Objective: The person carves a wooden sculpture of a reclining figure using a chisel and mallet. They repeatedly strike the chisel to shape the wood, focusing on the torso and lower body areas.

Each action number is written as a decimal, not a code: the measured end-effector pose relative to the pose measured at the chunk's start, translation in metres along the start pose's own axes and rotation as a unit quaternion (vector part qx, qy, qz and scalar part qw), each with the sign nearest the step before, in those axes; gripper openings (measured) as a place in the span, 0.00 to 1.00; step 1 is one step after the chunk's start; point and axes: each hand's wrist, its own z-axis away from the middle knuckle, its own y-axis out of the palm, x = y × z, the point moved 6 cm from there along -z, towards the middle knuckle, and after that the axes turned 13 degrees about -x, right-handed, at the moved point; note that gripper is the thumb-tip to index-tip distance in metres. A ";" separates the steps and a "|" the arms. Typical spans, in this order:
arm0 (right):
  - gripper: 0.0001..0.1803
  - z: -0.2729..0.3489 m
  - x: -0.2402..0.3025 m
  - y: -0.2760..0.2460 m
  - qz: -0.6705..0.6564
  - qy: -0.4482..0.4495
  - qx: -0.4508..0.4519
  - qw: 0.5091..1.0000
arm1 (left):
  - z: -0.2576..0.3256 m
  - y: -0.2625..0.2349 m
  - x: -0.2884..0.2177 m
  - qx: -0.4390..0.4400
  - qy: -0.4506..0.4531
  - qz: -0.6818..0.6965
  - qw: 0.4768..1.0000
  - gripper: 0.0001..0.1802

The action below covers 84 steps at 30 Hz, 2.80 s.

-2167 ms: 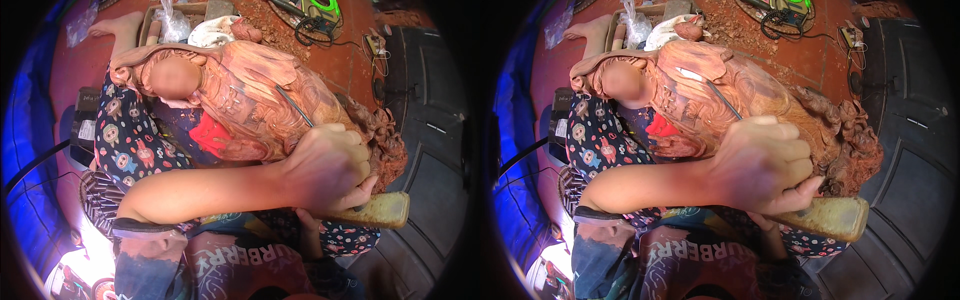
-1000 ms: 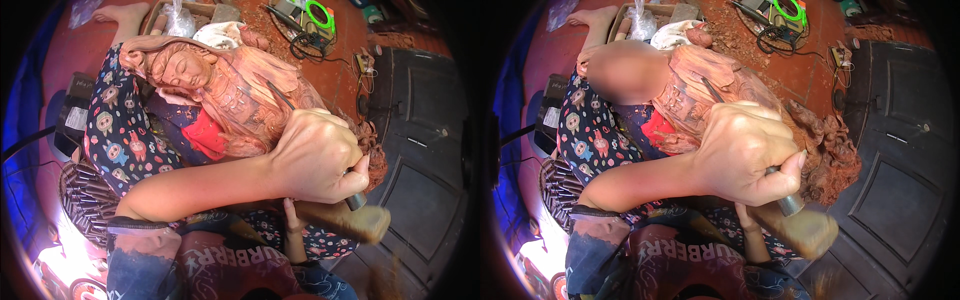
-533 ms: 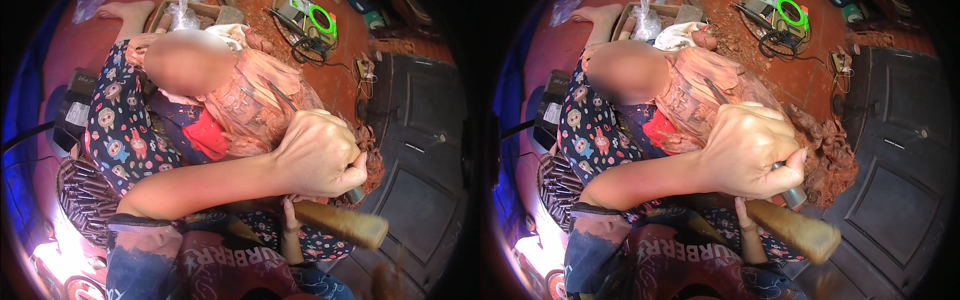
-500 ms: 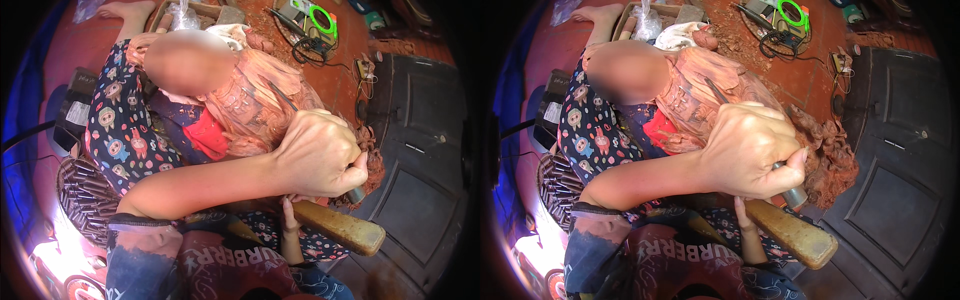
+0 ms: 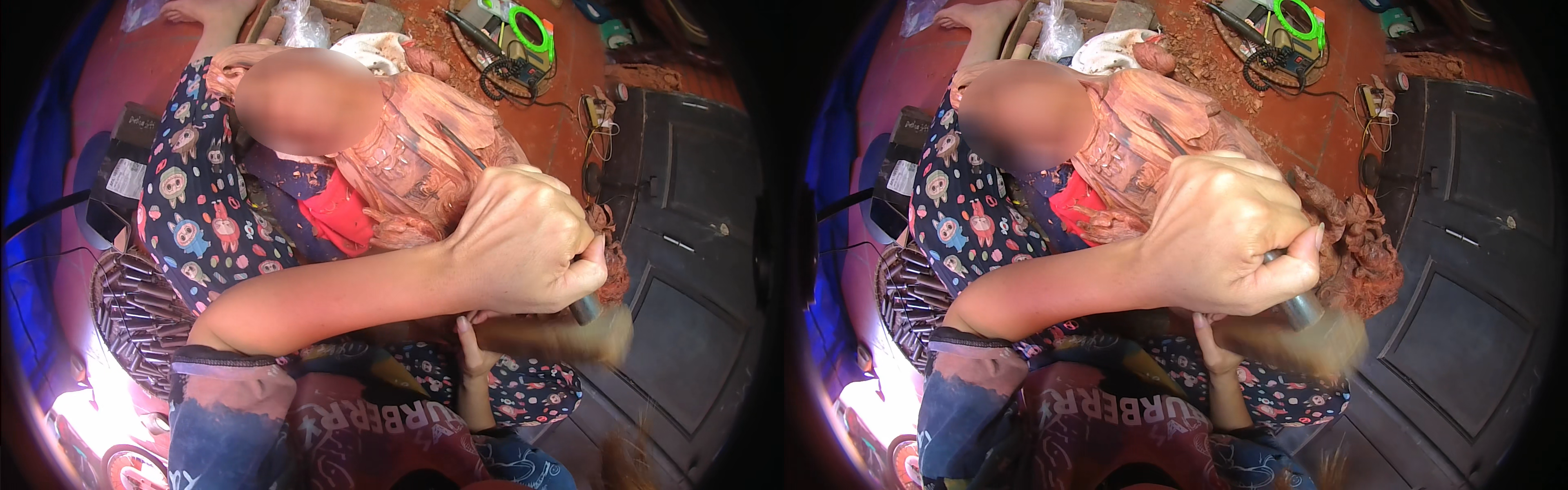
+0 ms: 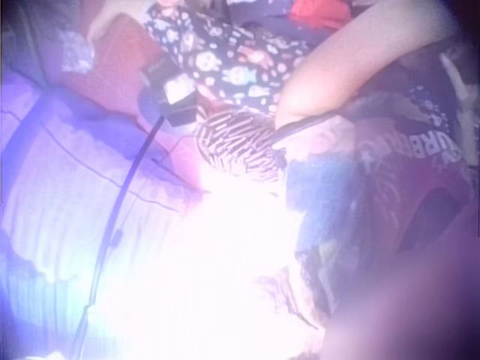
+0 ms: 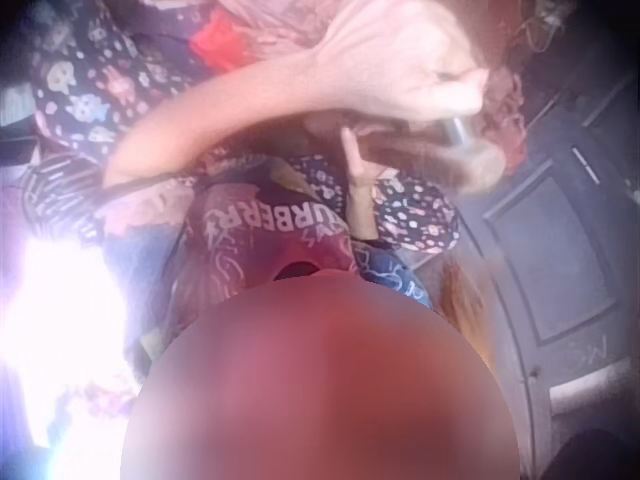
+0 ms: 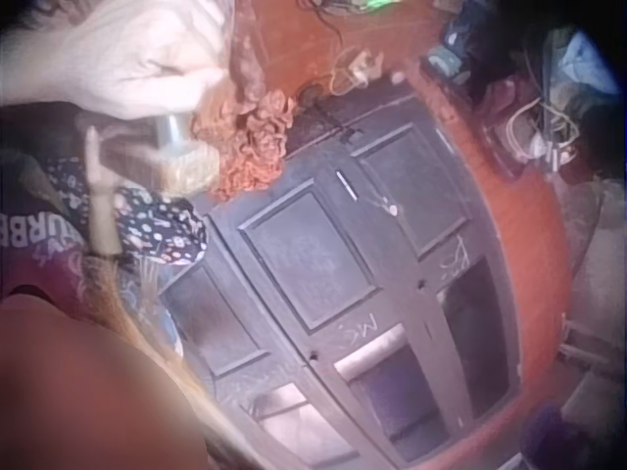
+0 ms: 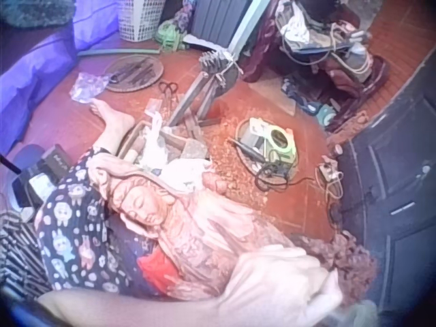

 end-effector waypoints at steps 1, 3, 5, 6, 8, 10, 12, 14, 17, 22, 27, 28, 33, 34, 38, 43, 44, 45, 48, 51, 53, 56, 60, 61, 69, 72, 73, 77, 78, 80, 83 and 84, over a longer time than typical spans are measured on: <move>0.13 0.000 0.000 0.000 0.048 0.008 -0.001 0.999 | 0.000 -0.001 0.001 -0.005 -0.004 -0.001 1.000 0.14; 0.13 -0.001 -0.001 -0.001 -0.029 -0.024 0.011 0.999 | -0.002 -0.003 0.002 -0.013 -0.010 0.009 1.000 0.15; 0.13 -0.002 -0.002 0.000 -0.045 -0.020 0.012 0.999 | -0.003 -0.002 0.001 -0.002 -0.012 0.005 1.000 0.15; 0.14 0.000 0.000 0.002 -0.022 -0.001 0.008 1.000 | -0.003 -0.001 0.001 0.003 -0.014 0.001 1.000 0.16; 0.15 -0.002 0.005 0.005 -0.038 0.035 -0.004 0.999 | -0.004 -0.001 0.003 -0.012 -0.017 0.003 1.000 0.16; 0.15 -0.004 0.003 0.007 -0.090 -0.007 0.003 0.996 | -0.005 0.000 0.004 -0.012 -0.021 0.004 1.000 0.16; 0.15 -0.004 0.002 0.007 -0.064 -0.007 0.010 0.998 | -0.004 -0.001 0.004 0.003 -0.027 -0.006 1.000 0.16; 0.15 -0.005 0.004 0.003 0.041 0.028 0.009 0.999 | -0.006 -0.003 0.006 -0.007 -0.025 -0.006 1.000 0.16; 0.15 -0.004 0.003 0.005 -0.110 -0.014 0.012 0.994 | -0.006 -0.002 0.005 -0.001 -0.031 -0.008 0.999 0.16; 0.15 0.000 -0.002 -0.002 -0.009 0.058 -0.007 0.998 | -0.006 -0.003 0.007 -0.006 -0.027 -0.020 0.999 0.16; 0.14 -0.002 0.002 0.003 -0.019 0.043 0.020 0.999 | -0.006 0.001 0.010 0.016 -0.020 -0.045 0.999 0.16; 0.14 -0.001 -0.005 0.000 -0.054 0.040 0.010 0.998 | -0.006 0.002 0.011 0.017 -0.022 -0.047 0.999 0.16; 0.16 -0.003 -0.006 0.001 -0.005 0.095 0.025 0.995 | -0.007 -0.002 0.010 -0.003 -0.020 -0.075 0.997 0.16; 0.17 -0.003 -0.008 -0.001 -0.013 0.101 0.028 0.994 | -0.007 -0.004 0.010 -0.011 -0.018 -0.081 0.996 0.16; 0.13 -0.001 -0.005 0.008 -0.177 0.010 -0.004 0.984 | -0.002 0.000 -0.020 0.017 0.020 -0.140 0.990 0.15; 0.14 -0.005 -0.006 0.008 -0.234 0.053 0.013 0.971 | 0.038 0.000 -0.062 0.200 -0.035 -0.152 0.967 0.18; 0.15 -0.004 -0.007 0.007 -0.252 0.059 0.019 0.966 | 0.044 -0.001 -0.063 0.244 -0.048 -0.152 0.957 0.20; 0.15 -0.005 -0.008 0.007 -0.270 0.068 0.027 0.960 | 0.050 -0.005 -0.063 0.274 -0.061 -0.130 0.951 0.20; 0.16 -0.006 -0.008 -0.001 -0.328 0.096 0.060 0.938 | 0.064 -0.021 -0.055 0.383 -0.106 -0.082 0.914 0.22; 0.17 -0.006 -0.020 -0.014 -0.260 0.090 0.126 0.953 | 0.070 -0.025 -0.052 0.493 -0.164 -0.048 0.853 0.21; 0.17 -0.004 -0.028 -0.017 -0.185 0.067 0.185 0.963 | 0.079 -0.024 -0.055 0.524 -0.210 -0.016 0.825 0.19; 0.17 -0.003 -0.026 -0.011 -0.230 0.068 0.150 0.959 | 0.091 -0.013 -0.052 0.527 -0.225 0.005 0.819 0.17; 0.16 -0.005 -0.030 -0.020 -0.224 0.034 0.220 0.949 | 0.103 0.002 -0.052 0.556 -0.260 0.064 0.787 0.18; 0.16 -0.007 -0.029 -0.024 -0.228 0.032 0.210 0.950 | 0.101 0.005 -0.052 0.550 -0.296 0.107 0.774 0.18; 0.17 0.004 -0.017 -0.020 -0.275 0.050 0.178 0.944 | 0.046 0.048 -0.074 0.436 -0.414 0.307 0.738 0.18; 0.17 0.010 -0.012 -0.022 -0.282 0.054 0.166 0.943 | 0.003 0.037 -0.113 0.335 -0.048 0.133 0.932 0.15; 0.17 0.012 -0.011 -0.023 -0.282 0.055 0.162 0.944 | 0.000 0.032 -0.118 0.321 0.003 0.103 0.941 0.16; 0.18 0.015 -0.006 -0.020 -0.295 0.059 0.166 0.939 | 0.017 0.007 -0.108 0.425 -0.143 0.116 0.886 0.21; 0.18 0.018 -0.004 -0.021 -0.299 0.061 0.165 0.938 | 0.024 -0.002 -0.107 0.460 -0.204 0.129 0.855 0.23; 0.18 0.021 -0.010 -0.017 -0.307 0.067 0.158 0.936 | 0.040 -0.021 -0.095 0.526 -0.264 0.020 0.808 0.23; 0.19 0.021 -0.015 -0.014 -0.316 0.087 0.117 0.938 | 0.024 -0.038 -0.065 0.421 -0.161 -0.296 0.842 0.29; 0.19 0.020 -0.015 -0.014 -0.296 0.083 0.112 0.945 | 0.019 -0.041 -0.055 0.386 -0.127 -0.367 0.837 0.30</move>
